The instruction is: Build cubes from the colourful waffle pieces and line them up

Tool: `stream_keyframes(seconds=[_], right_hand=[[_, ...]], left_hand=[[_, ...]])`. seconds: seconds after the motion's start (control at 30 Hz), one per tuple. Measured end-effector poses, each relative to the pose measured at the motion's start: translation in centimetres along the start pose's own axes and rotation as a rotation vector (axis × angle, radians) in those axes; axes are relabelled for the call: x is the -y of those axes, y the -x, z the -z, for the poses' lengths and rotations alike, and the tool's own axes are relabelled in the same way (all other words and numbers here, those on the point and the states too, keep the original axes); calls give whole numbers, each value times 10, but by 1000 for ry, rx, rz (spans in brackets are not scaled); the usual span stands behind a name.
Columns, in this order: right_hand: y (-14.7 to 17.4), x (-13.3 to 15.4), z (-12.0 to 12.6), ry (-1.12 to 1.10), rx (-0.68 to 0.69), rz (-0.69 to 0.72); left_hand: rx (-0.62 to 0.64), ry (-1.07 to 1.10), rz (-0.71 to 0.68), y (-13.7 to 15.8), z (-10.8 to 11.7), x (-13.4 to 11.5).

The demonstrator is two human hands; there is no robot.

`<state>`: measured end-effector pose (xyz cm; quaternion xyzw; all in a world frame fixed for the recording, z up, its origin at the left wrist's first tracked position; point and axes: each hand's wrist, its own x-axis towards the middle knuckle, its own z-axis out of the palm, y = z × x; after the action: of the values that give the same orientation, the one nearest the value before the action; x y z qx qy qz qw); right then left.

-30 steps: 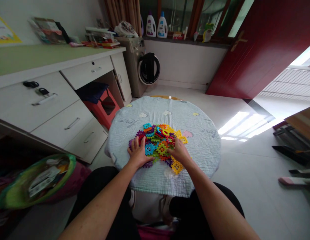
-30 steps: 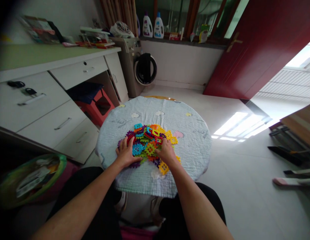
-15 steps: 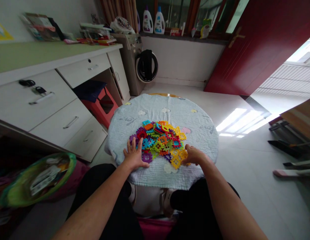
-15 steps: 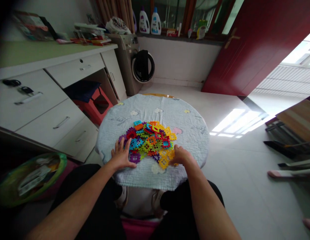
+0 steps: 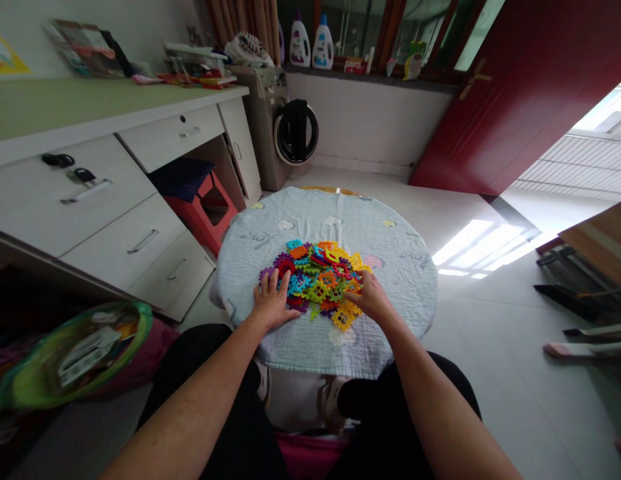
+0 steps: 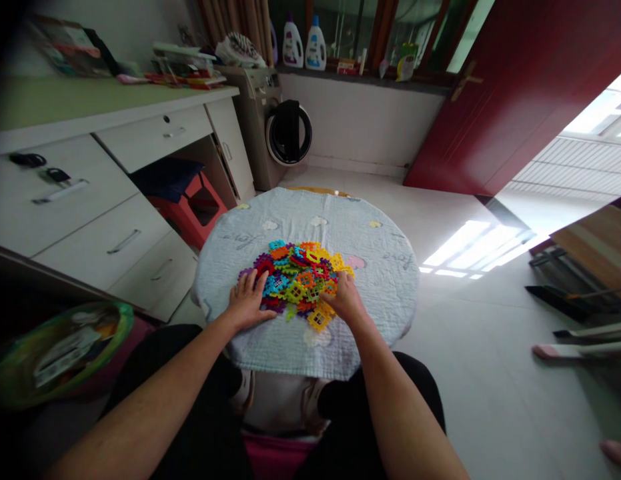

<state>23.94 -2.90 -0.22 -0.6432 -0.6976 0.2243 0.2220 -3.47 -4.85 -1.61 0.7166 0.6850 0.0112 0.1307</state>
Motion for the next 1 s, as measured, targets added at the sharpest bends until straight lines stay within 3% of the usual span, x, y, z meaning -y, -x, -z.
stream_keyframes(seconds=[0.17, 0.37, 0.5, 0.6, 1.0], right_hand=[[15, 12, 9, 51, 5, 39], [48, 31, 8, 316, 302, -18], [54, 39, -8, 431, 396, -34], [46, 42, -14, 422, 359, -36], [21, 43, -13, 189, 41, 15]], left_hand=[[-64, 18, -41, 4, 6, -4], [-143, 38, -110, 2, 21, 0], [-89, 114, -125, -3, 27, 5], [-63, 160, -121, -8, 28, 7], [-227, 198, -41, -20, 28, -3]])
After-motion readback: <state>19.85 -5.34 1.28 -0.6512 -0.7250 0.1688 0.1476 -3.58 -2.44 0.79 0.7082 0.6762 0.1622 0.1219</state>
